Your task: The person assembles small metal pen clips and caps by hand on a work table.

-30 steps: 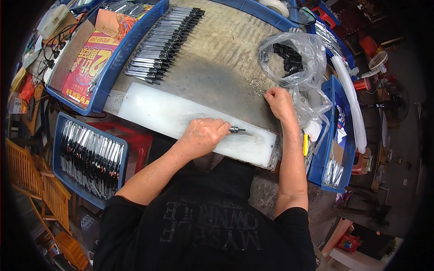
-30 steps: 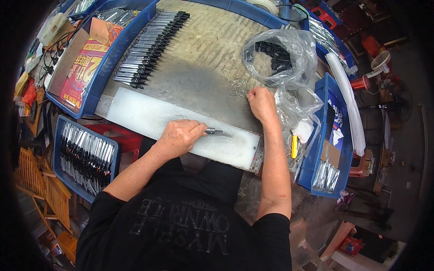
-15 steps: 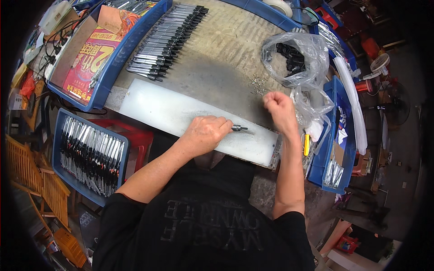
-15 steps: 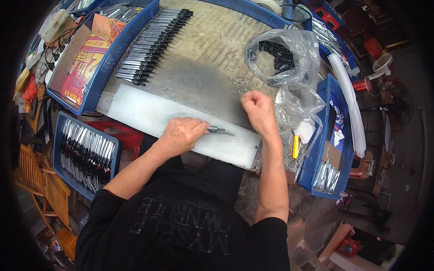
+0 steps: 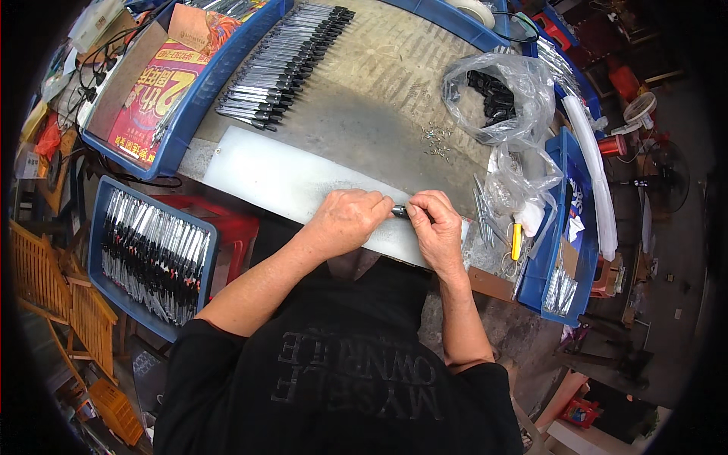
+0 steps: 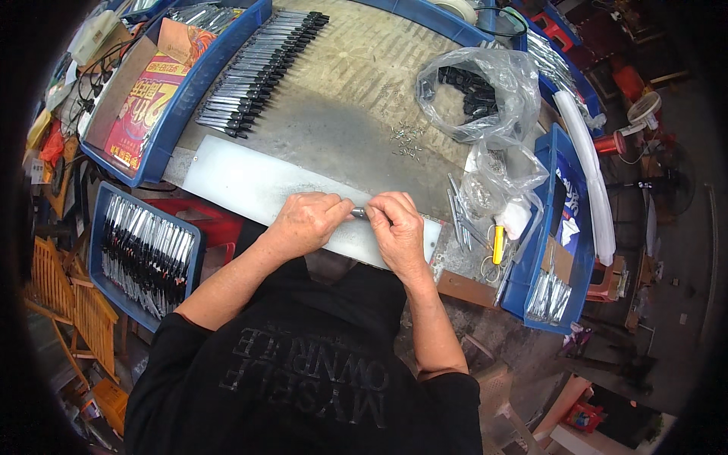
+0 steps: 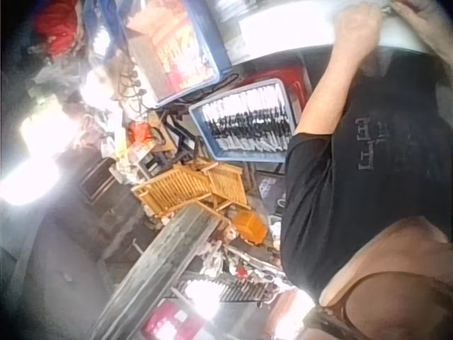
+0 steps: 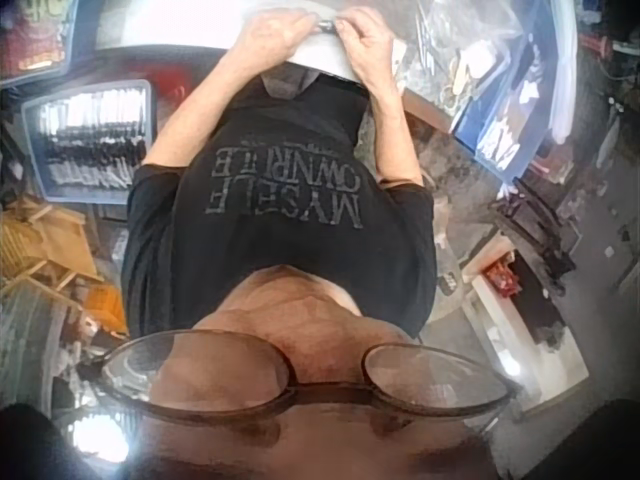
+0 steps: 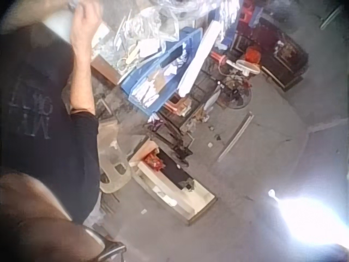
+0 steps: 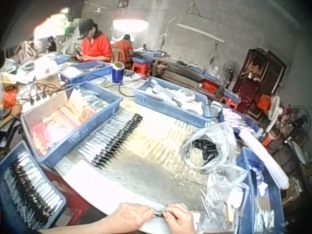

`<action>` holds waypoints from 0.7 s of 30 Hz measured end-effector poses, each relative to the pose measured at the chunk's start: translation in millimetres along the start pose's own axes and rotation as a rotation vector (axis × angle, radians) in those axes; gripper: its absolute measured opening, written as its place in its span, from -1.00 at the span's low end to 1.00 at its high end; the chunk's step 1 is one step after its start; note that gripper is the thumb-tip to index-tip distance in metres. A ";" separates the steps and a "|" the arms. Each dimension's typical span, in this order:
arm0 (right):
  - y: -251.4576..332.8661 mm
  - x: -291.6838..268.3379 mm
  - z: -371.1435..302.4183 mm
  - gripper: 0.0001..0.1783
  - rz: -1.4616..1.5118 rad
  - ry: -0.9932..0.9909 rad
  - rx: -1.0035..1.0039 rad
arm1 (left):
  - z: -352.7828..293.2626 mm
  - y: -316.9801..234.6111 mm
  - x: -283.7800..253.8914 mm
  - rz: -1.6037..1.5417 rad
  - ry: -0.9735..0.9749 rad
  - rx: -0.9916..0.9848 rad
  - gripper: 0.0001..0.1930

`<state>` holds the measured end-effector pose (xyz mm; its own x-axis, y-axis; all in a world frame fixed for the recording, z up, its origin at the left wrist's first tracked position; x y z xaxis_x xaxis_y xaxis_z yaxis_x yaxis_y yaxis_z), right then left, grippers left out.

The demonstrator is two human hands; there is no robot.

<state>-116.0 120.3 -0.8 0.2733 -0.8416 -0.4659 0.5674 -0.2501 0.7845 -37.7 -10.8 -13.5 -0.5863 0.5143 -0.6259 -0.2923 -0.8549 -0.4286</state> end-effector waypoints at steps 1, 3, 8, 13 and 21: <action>0.1 0.0 -0.9 -0.95 0.000 0.001 0.000 | 0.0 0.1 -0.1 -0.002 -0.008 0.005 -0.86; 0.7 -1.2 -2.1 -0.95 -0.014 -0.021 -0.018 | 0.0 0.1 0.4 0.000 -0.006 0.008 -0.86; 1.9 -2.8 -3.1 -0.93 -0.047 -0.004 -0.052 | -1.1 0.9 0.9 -0.002 0.001 0.005 -0.86; 3.7 -4.5 -1.6 -0.92 -0.094 0.015 -0.133 | -0.6 -0.1 0.5 -0.002 -0.001 0.014 -0.85; 9.5 -5.0 -3.1 -0.94 -0.141 0.103 -0.135 | -1.5 -0.8 1.1 0.022 -0.004 0.031 -0.85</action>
<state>-109.6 123.6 7.6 0.2578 -0.7480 -0.6116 0.7029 -0.2892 0.6499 -36.9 -9.5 -14.9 -0.5963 0.4948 -0.6322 -0.3025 -0.8679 -0.3940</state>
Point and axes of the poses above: each hand's wrist, its own z-axis towards the middle knuckle, its own x-axis out of the palm, y = z × x, the point moved 3 cm from there along z, towards the middle knuckle, and after that the axes turned 12 degrees about -y, right-handed, at the moved point
